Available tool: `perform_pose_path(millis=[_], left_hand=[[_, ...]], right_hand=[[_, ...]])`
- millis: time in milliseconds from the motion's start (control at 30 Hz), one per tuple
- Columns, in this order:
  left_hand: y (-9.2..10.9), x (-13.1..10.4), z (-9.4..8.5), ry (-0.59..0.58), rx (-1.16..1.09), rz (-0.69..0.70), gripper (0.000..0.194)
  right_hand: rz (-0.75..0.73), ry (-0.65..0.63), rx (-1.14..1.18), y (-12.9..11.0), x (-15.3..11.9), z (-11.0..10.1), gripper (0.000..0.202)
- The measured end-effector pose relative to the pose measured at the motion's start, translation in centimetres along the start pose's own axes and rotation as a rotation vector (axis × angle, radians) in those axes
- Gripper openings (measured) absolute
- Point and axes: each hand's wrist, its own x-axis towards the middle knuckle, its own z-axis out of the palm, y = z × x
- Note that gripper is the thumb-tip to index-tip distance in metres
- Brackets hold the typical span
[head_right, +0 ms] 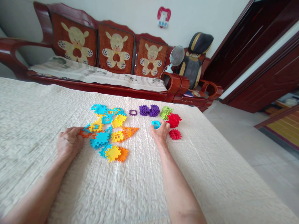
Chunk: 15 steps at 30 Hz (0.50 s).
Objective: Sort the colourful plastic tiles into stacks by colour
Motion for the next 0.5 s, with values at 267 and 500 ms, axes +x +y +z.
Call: perform_pose_path(millis=[267, 500], left_hand=[[0.5, 0.1, -0.3, -0.01, -0.025, -0.026, 0.045], [0.9, 0.0, -0.7, -0.023, -0.04, -0.021, 0.042]], right_hand=[[-0.486, -0.047, 0.19, -3.2, -1.7, -1.0, 0.029], [-0.722, -0.443, 0.424, -6.8, -4.8, -1.0, 0.011]])
